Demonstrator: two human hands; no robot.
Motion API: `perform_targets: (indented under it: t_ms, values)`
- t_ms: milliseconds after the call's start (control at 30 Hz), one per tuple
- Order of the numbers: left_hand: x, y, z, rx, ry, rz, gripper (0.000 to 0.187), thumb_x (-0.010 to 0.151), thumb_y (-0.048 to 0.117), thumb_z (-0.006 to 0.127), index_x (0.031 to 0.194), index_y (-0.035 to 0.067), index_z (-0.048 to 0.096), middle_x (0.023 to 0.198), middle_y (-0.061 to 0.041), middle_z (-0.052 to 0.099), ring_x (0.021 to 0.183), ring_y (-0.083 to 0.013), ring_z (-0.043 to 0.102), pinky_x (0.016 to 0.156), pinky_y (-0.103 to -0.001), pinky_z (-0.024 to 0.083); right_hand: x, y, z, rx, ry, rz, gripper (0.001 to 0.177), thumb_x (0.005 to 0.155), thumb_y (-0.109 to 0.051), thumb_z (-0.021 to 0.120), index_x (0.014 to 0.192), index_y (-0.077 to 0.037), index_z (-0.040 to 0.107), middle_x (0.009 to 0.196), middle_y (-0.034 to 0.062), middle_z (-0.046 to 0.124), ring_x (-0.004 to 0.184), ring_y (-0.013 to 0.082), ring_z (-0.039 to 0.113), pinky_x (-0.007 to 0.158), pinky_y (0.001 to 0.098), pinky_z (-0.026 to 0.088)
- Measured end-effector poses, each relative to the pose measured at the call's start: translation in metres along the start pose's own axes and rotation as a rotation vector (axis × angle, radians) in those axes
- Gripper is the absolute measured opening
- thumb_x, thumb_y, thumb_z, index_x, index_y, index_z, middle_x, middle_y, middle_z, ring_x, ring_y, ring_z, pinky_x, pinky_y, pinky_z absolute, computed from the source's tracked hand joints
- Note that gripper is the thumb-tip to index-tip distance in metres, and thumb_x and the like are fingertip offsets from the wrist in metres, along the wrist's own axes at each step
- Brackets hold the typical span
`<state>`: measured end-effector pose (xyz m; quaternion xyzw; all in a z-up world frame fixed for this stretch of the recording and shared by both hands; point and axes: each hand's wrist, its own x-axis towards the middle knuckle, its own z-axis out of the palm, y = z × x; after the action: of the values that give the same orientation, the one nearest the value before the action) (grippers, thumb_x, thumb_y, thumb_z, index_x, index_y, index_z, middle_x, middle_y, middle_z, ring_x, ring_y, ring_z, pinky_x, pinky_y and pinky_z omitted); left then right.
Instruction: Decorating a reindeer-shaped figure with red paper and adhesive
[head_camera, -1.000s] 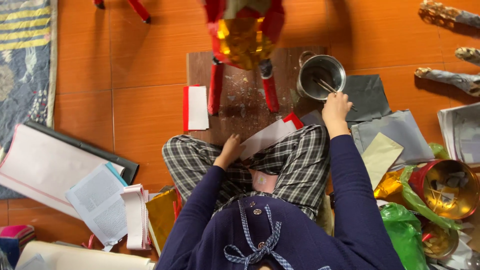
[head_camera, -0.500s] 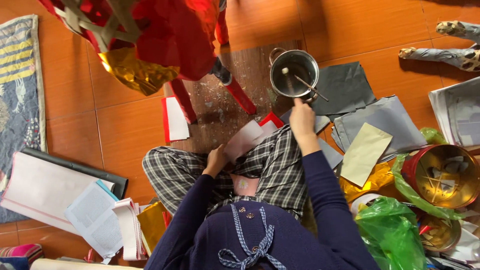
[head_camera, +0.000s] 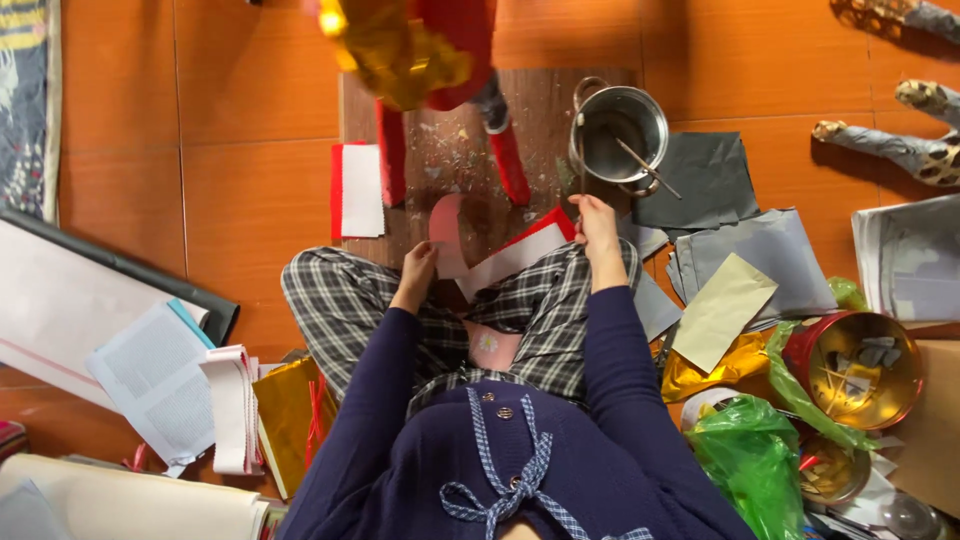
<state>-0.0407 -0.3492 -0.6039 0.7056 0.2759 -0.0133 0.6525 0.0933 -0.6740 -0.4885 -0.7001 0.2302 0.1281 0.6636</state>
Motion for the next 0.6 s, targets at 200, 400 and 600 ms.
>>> perform_targets:
  t_ms: [200, 400, 600]
  values:
    - [0.024, -0.03, 0.022, -0.27, -0.075, -0.231, 0.036, 0.082, 0.02, 0.077, 0.114, 0.011, 0.063, 0.1, -0.012, 0.066, 0.084, -0.0251, 0.063, 0.069, -0.049, 0.052, -0.112, -0.049, -0.009, 0.189, -0.161, -0.036, 0.028, 0.104, -0.02, 0.044, 0.118, -0.003, 0.061, 0.065, 0.0036, 0.048, 0.051, 0.009, 0.051, 0.03, 0.0131, 0.03]
    - [0.031, -0.048, 0.041, -0.353, -0.07, -0.292, 0.044, 0.074, 0.003, 0.058, 0.118, 0.001, 0.06, 0.094, -0.017, 0.061, 0.079, -0.0308, 0.06, 0.059, -0.046, 0.054, -0.163, -0.021, 0.023, -0.247, -0.35, 0.067, 0.032, 0.098, -0.012, 0.051, 0.129, -0.011, 0.058, 0.062, 0.0135, 0.06, 0.04, 0.0174, 0.053, 0.025, 0.0177, 0.028]
    - [0.01, -0.034, 0.032, -0.348, -0.07, -0.37, 0.052, 0.074, 0.007, 0.059, 0.126, 0.002, 0.056, 0.103, -0.02, 0.062, 0.083, -0.0312, 0.061, 0.057, -0.05, 0.055, -0.123, -0.039, 0.114, -1.141, -0.463, -0.41, 0.042, 0.098, -0.012, 0.045, 0.132, -0.028, 0.062, 0.104, 0.0111, 0.073, 0.09, 0.0347, 0.07, 0.076, 0.0435, 0.055]
